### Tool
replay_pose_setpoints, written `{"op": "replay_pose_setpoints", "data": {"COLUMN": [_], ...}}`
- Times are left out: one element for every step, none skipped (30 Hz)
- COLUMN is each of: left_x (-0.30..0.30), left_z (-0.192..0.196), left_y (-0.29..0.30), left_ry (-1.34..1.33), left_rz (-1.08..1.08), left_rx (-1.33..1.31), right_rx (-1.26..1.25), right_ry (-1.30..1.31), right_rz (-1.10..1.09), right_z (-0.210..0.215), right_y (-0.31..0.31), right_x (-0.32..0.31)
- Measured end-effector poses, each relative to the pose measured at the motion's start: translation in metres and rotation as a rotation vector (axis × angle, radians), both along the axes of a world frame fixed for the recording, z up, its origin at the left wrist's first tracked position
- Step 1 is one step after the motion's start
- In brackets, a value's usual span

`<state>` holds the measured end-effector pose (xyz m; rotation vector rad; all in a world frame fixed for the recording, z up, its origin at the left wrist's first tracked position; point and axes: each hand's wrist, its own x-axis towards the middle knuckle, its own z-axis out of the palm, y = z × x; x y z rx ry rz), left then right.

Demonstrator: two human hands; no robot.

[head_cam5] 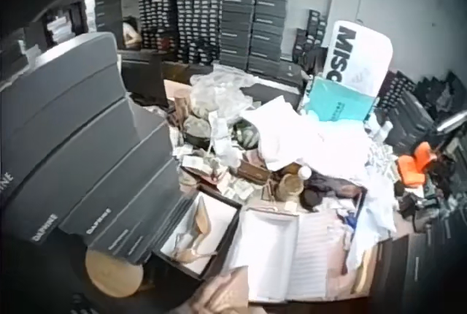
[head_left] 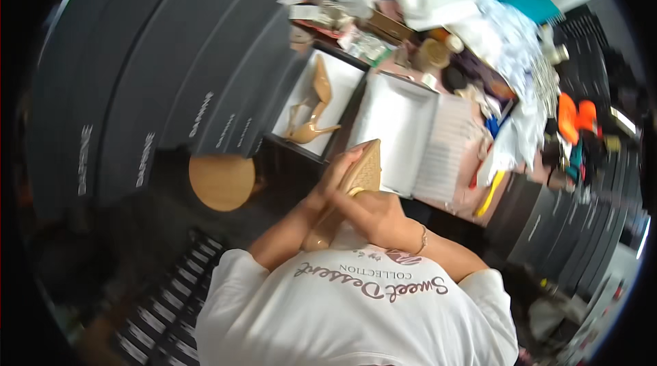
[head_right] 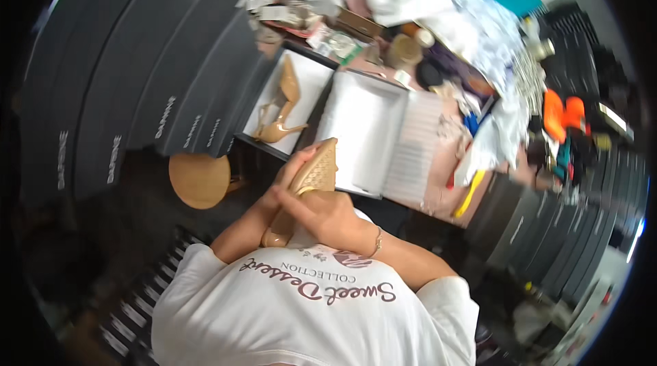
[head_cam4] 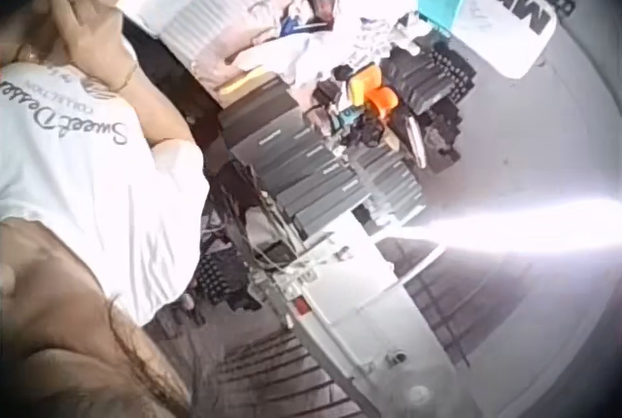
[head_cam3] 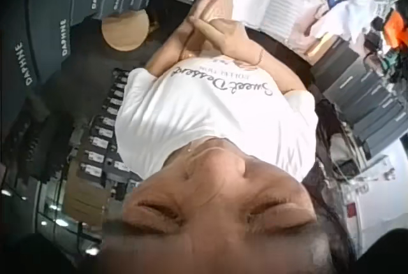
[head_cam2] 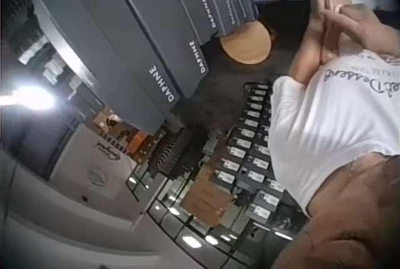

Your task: Inspecting and packing shoes into boxes with protective materials.

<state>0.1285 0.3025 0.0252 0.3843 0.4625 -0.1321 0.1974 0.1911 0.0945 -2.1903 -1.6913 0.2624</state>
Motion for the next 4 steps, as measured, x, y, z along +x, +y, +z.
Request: {"op": "replay_pose_setpoints", "data": {"left_x": [0.005, 0.002, 0.008, 0.004], "left_z": [0.007, -0.009, -0.001, -0.030], "left_y": [0.003, 0.001, -0.008, -0.004], "left_ry": [0.002, -0.114, 0.051, -0.064], "left_rz": [-0.040, -0.083, -0.046, -0.161], "left_rx": [0.042, 0.059, -0.151, -0.047], "right_rx": [0.325, 0.320, 0.315, 0.312], "right_ry": [0.081, 0.100, 0.119, 0.106], "right_rz": [0.061, -0.095, -0.248, -0.312], "right_z": [0.009, -0.003, -0.033, -0.030], "right_y": [-0.002, -0.004, -0.008, -0.016], "right_x": [0.008, 0.018, 0.031, 0.029]}}
